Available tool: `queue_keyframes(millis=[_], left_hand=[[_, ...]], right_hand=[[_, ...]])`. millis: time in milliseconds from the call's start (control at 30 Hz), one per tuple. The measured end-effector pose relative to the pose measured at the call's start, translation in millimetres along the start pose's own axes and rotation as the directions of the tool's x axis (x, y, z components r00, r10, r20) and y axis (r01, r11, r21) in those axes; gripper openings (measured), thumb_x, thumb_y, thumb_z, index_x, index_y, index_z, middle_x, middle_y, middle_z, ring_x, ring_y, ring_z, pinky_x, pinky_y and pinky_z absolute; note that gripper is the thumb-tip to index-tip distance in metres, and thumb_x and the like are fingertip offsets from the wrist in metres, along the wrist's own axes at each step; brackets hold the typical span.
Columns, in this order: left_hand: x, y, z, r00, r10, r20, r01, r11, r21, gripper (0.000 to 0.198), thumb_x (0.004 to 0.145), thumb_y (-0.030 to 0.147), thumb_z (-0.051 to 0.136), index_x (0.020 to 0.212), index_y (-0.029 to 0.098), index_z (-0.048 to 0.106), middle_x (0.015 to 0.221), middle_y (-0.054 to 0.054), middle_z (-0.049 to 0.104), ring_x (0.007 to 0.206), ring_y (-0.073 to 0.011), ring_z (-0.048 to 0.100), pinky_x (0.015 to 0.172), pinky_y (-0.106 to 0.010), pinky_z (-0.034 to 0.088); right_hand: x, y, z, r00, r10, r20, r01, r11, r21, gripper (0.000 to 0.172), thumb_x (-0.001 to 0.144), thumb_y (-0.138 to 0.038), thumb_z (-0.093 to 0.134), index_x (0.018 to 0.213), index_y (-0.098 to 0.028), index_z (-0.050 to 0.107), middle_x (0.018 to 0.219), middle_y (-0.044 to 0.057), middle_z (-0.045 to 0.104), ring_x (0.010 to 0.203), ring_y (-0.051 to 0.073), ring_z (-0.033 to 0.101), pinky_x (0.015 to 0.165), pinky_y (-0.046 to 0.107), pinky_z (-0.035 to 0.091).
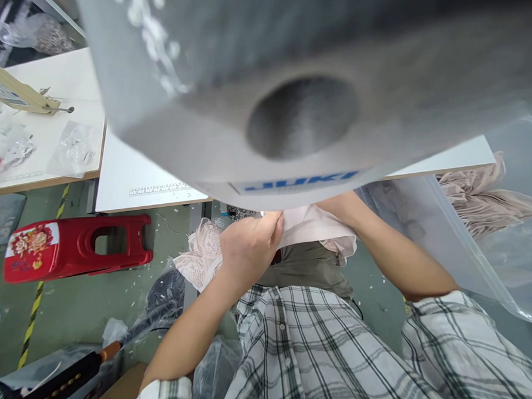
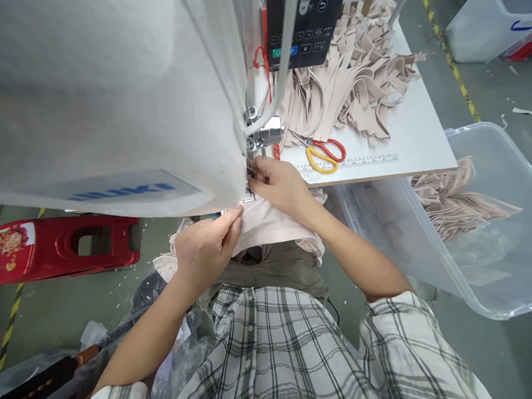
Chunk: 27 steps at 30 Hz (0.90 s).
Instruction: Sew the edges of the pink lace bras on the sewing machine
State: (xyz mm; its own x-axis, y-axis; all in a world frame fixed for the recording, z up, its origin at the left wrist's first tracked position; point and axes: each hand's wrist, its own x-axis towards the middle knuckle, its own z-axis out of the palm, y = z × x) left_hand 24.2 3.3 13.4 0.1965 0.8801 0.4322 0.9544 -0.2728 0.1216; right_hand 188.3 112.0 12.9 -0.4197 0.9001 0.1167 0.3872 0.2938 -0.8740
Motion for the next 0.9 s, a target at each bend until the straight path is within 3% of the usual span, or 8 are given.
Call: queue_keyframes(millis=[200, 267, 600, 733, 900], left_hand=[[-3, -2, -1.7, 0.999, 0.021, -0.030, -0.021, 1.000, 0.000, 0.032, 0.100, 0.029, 0.047, 0.089, 0.022, 0.077, 0.047, 0.002, 0.058, 0.044, -0.0111, 0.048, 0.047, -0.026, 0.025], [-4, -4, -3.2, 0.999, 0.032, -0.040, -0.031, 0.999, 0.016, 0.031, 0.099, 0.029, 0.048, 0.091, 0.022, 0.077, 0.048, 0.002, 0.059, 0.046, -0.0119, 0.050, 0.048, -0.026, 0.027], [-7, -10, -3.9, 0.995, 0.076, -0.066, -0.077, 0.997, -0.009, 0.028, 0.100, 0.026, 0.050, 0.092, 0.018, 0.076, 0.053, 0.001, 0.064, 0.049, -0.0122, 0.054, 0.052, -0.025, 0.032], [-5, -7, -1.4, 0.996, 0.075, -0.052, -0.076, 0.997, -0.017, 0.031, 0.101, 0.027, 0.047, 0.091, 0.019, 0.076, 0.053, 0.001, 0.063, 0.049, -0.0122, 0.053, 0.052, -0.026, 0.030], [-2, -2, -0.4, 0.999, 0.038, 0.039, -0.038, 0.999, -0.018, 0.034, 0.101, 0.030, 0.044, 0.091, 0.022, 0.075, 0.052, 0.001, 0.062, 0.050, -0.0126, 0.052, 0.052, -0.027, 0.028]], right_hand=[[-3, 4, 4, 0.999, 0.037, -0.008, -0.037, 0.999, 0.021, 0.009, 0.085, -0.028, 0.060, 0.081, -0.021, 0.056, 0.061, -0.004, 0.051, 0.062, 0.015, 0.049, 0.063, 0.030, 0.036], [-4, 8, 6, 1.000, 0.023, -0.016, -0.023, 0.999, 0.029, 0.012, 0.086, -0.032, 0.061, 0.086, -0.021, 0.059, 0.063, -0.003, 0.055, 0.064, 0.017, 0.052, 0.065, 0.030, 0.038], [-10, 4, 5, 0.999, 0.010, -0.048, -0.006, 0.995, 0.097, 0.009, 0.082, -0.028, 0.060, 0.086, -0.022, 0.065, 0.066, 0.000, 0.060, 0.072, 0.019, 0.056, 0.072, 0.031, 0.044], [-11, 10, 5, 0.997, -0.011, -0.074, 0.018, 0.996, 0.089, 0.012, 0.082, -0.029, 0.058, 0.086, -0.021, 0.066, 0.070, -0.001, 0.063, 0.070, 0.017, 0.054, 0.068, 0.029, 0.042], [-14, 17, 2, 0.996, 0.011, -0.089, -0.007, 0.999, 0.053, 0.014, 0.083, -0.033, 0.058, 0.082, -0.020, 0.063, 0.060, -0.004, 0.053, 0.059, 0.013, 0.046, 0.057, 0.026, 0.033]])
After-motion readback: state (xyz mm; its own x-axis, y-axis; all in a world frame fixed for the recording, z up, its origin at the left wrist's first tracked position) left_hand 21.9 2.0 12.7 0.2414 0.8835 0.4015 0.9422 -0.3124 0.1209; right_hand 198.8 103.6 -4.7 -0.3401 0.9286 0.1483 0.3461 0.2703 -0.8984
